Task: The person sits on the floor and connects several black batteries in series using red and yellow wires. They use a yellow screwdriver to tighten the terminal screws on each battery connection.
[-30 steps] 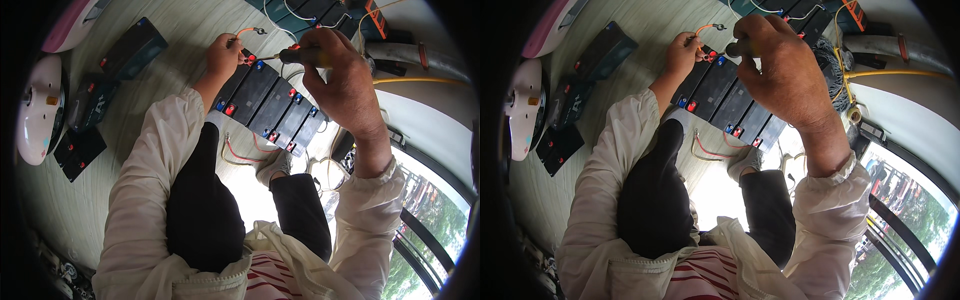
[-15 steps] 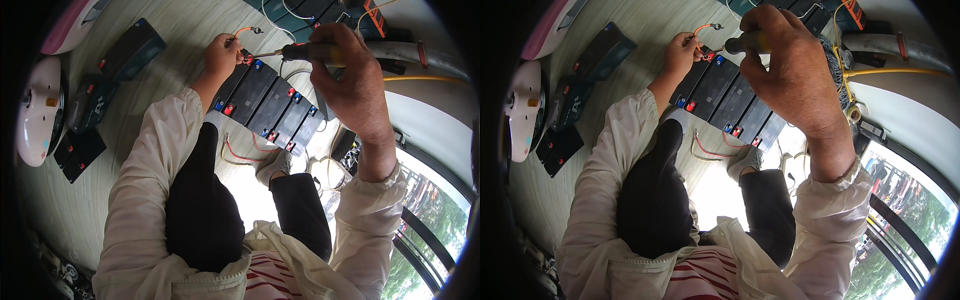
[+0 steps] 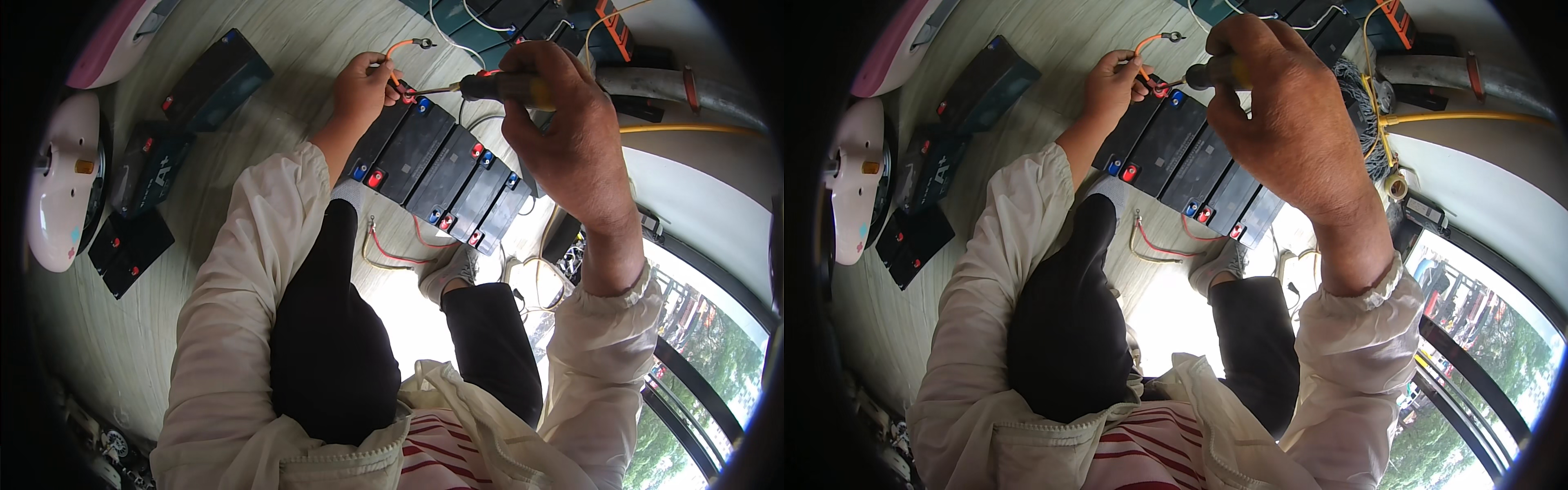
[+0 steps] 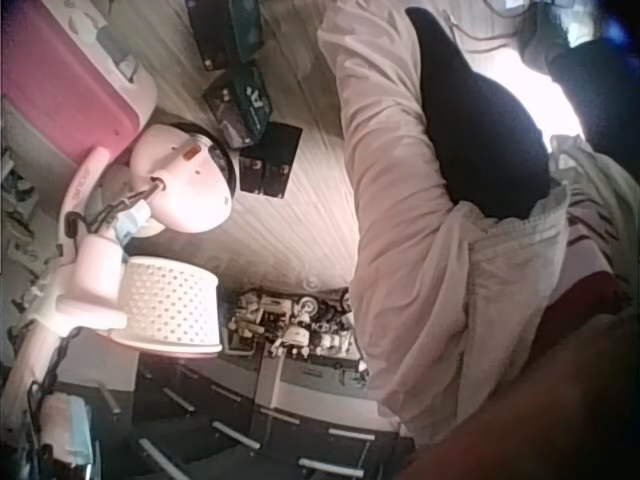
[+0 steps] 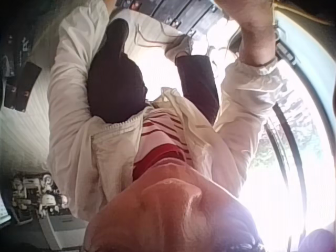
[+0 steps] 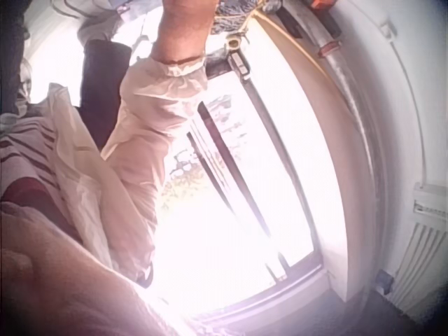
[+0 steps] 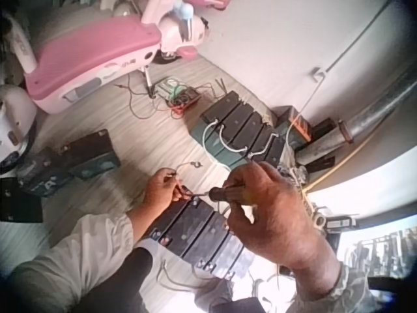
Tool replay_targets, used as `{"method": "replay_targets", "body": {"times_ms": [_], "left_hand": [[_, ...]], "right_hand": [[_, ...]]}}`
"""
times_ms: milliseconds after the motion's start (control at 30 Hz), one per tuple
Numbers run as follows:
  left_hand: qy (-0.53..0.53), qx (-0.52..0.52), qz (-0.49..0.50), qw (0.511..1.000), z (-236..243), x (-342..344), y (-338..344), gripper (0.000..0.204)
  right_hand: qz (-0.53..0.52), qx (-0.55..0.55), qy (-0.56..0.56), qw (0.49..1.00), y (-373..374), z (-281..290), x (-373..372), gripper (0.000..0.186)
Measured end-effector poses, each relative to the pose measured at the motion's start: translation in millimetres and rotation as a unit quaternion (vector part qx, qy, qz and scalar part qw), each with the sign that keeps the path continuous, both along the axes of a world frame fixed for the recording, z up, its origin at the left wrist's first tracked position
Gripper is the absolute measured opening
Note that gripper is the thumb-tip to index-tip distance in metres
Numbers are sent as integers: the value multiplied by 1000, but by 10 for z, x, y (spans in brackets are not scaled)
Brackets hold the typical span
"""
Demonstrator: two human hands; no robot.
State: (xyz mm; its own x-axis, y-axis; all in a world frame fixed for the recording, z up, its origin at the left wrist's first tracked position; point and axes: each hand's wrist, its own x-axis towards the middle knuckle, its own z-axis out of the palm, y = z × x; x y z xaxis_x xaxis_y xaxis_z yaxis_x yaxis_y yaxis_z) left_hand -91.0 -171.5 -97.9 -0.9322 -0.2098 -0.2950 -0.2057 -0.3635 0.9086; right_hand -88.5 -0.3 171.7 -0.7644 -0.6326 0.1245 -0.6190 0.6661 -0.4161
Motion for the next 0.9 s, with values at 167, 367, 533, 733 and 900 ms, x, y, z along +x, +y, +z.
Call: {"method": "replay_targets", "body": {"times_ms": [167, 367, 533, 733, 900], "left_hand": [[-24, -49, -26, 998, 83, 1, 11, 23], [-42, -89, -56, 994, 155, -20, 22, 24], [-45, -104, -55, 992, 145, -22, 33, 24], [-71, -93, -40, 992, 148, -50, 45, 22], [-73, -92, -45, 992, 167, -44, 58, 21]], "right_hand": [[2, 6, 6, 1000, -11, 16, 3, 36], [-7, 3, -11, 1000, 3, -33, -1, 36], [-13, 19, -18, 1000, -26, -38, 8, 34], [18, 49, -21, 998, -55, -18, -16, 30], [-26, 92, -44, 994, -102, 29, -46, 26]]}}
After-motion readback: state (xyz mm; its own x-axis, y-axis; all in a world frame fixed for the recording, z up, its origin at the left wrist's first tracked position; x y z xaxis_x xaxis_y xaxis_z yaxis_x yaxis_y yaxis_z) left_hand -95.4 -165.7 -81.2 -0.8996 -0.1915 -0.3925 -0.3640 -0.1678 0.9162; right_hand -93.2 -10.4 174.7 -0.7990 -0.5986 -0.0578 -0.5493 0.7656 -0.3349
